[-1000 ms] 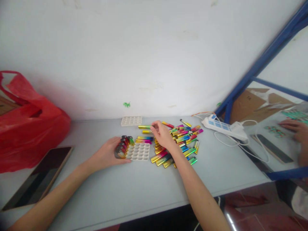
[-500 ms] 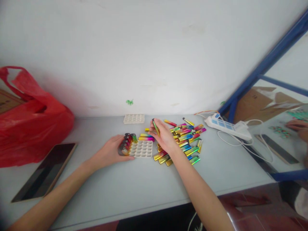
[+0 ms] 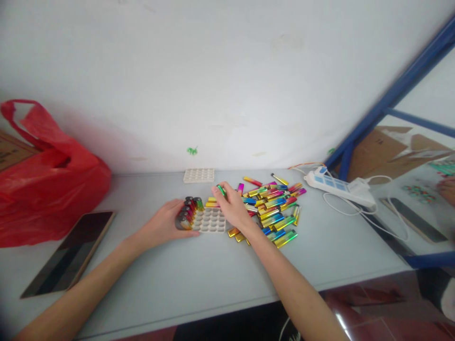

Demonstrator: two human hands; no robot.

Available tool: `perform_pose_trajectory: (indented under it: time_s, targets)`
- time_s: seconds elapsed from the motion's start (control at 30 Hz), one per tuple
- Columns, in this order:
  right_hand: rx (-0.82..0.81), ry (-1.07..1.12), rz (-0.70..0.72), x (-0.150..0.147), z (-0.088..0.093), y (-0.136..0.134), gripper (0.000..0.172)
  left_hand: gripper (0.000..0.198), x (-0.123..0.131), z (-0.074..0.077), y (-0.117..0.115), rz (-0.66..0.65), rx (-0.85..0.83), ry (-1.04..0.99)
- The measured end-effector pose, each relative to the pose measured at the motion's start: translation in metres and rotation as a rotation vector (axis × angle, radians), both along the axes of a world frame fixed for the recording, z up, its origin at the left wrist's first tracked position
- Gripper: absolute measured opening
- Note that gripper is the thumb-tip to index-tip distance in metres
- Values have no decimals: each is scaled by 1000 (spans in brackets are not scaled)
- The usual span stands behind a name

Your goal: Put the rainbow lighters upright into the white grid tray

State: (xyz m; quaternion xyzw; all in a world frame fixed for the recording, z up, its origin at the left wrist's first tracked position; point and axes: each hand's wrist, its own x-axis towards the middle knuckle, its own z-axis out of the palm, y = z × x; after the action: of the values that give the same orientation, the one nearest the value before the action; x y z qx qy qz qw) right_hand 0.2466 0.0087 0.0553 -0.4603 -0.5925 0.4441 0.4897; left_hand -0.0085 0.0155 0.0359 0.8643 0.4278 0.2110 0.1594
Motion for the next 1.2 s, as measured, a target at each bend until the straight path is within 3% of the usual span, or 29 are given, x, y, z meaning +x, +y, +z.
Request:
perform_pose_trajectory:
  time_s: [0.1,0.2,0.37,0.53,0.67,1.07,1.2]
  targets:
    - [126,-196,-81,-3,2,-4,64,70,0,0,0,8,4,16]
    - [163,-274,-110,-6,5,-8,62,71,0,1,0,20,-1,24]
    - [187,-268,-138,-7,4,-8,48,71,0,1,0,13,-5,22]
    - [188,-250,-139,-7,3,-8,52,71,0,0,0,11,14,25]
    - [216,-289,-123,-7,8,-10,55,72,-1,-1,0,16,16,17]
    - [231,-390,-66,-5,6,-10,37,70,0,1,0,21,-4,22]
    - [379,-473,54,0,9,-10,34,69,0,1,0,16,-15,10]
